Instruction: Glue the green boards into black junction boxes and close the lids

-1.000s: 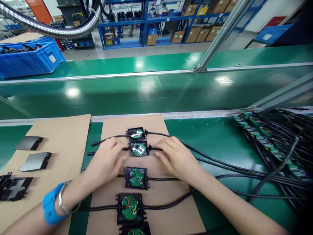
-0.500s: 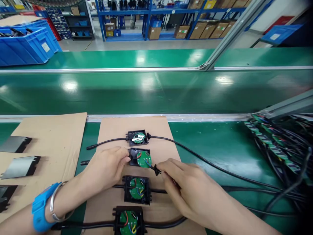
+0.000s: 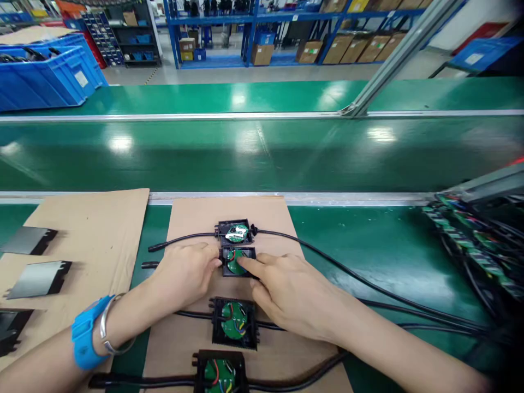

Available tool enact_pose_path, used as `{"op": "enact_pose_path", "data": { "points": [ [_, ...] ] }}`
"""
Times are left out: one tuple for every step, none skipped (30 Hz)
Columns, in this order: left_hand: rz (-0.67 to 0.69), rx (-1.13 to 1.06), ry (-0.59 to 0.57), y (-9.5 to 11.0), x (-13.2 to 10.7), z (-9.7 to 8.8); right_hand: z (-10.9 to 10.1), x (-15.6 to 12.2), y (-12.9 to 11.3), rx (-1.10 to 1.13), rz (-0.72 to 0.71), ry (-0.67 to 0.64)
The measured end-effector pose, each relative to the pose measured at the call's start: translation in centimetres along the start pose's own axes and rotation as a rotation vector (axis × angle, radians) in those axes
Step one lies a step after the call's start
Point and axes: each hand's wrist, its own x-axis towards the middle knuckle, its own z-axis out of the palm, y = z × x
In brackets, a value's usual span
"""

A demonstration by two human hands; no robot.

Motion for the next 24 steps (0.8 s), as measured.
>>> {"op": "enact_pose_path", "data": {
  "points": [
    [-0.005,-0.022,-0.007,-0.1,0.0,0.0,0.0,0.2,0.0,-0.004,0.009,-0.012],
    [-0.008,-0.048,-0.013,-0.2,0.0,0.1,0.1,0.3,0.1,-0.007,0.018,-0.022],
    [-0.008,-0.078,-0.016,-0.4,0.1,0.1,0.1,0.4,0.1,-0.006,0.023,-0.029],
    [-0.007,-0.108,-0.020,-0.6,0.1,0.2,0.1,0.5,0.1,-0.004,0.025,-0.030],
    [-0.007,-0.137,-0.021,-0.7,0.1,0.2,0.1,0.6,0.1,-0.003,0.025,-0.027],
    [-0.010,-0.163,-0.023,-0.8,0.1,0.1,0.1,0.6,0.0,-0.001,0.022,-0.021],
    [-0.014,-0.186,-0.025,-0.9,0.1,0.1,0.2,0.5,0.0,0.002,0.020,-0.014],
    [-0.020,-0.207,-0.027,-0.9,0.0,0.0,0.3,0.4,-0.1,0.005,0.018,-0.008],
    [-0.024,-0.226,-0.029,-0.8,0.0,-0.2,0.5,0.2,-0.2,0.009,0.015,-0.002],
    [-0.026,-0.244,-0.033,-0.6,-0.1,-0.4,0.8,0.0,-0.3,0.011,0.015,0.004],
    [-0.028,-0.261,-0.042,-0.3,-0.2,-0.7,1.0,-0.3,-0.4,0.014,0.016,0.010],
    [-0.030,-0.275,-0.058,0.1,-0.2,-0.9,1.3,-0.5,-0.6,0.017,0.017,0.016],
    [-0.032,-0.285,-0.077,0.4,-0.3,-1.1,1.6,-0.8,-0.7,0.019,0.020,0.022],
    [-0.035,-0.291,-0.097,0.7,-0.4,-1.1,1.8,-1.0,-0.8,0.022,0.025,0.026],
    [-0.038,-0.293,-0.109,1.0,-0.4,-1.1,2.0,-1.1,-0.9,0.024,0.031,0.028],
    [-0.041,-0.290,-0.111,1.1,-0.5,-1.0,2.2,-1.2,-1.0,0.028,0.038,0.027],
    [-0.042,-0.283,-0.105,1.1,-0.5,-0.9,2.3,-1.2,-1.1,0.033,0.043,0.024],
    [-0.041,-0.274,-0.095,1.1,-0.5,-0.7,2.4,-1.2,-1.1,0.040,0.045,0.023],
    [-0.039,-0.261,-0.084,1.0,-0.5,-0.5,2.5,-1.2,-1.0,0.048,0.043,0.026],
    [-0.035,-0.243,-0.073,0.9,-0.5,-0.3,2.6,-1.2,-1.0,0.054,0.038,0.034],
    [-0.031,-0.223,-0.064,0.8,-0.5,-0.2,2.7,-1.2,-1.0,0.059,0.031,0.045],
    [-0.029,-0.207,-0.061,0.7,-0.5,-0.2,2.8,-1.2,-0.9,0.061,0.027,0.059],
    [-0.030,-0.202,-0.060,0.7,-0.6,-0.2,2.9,-1.2,-0.9,0.060,0.023,0.070],
    [-0.036,-0.209,-0.059,0.7,-0.6,-0.3,3.0,-1.2,-0.9,0.057,0.023,0.081]
  ]
}}
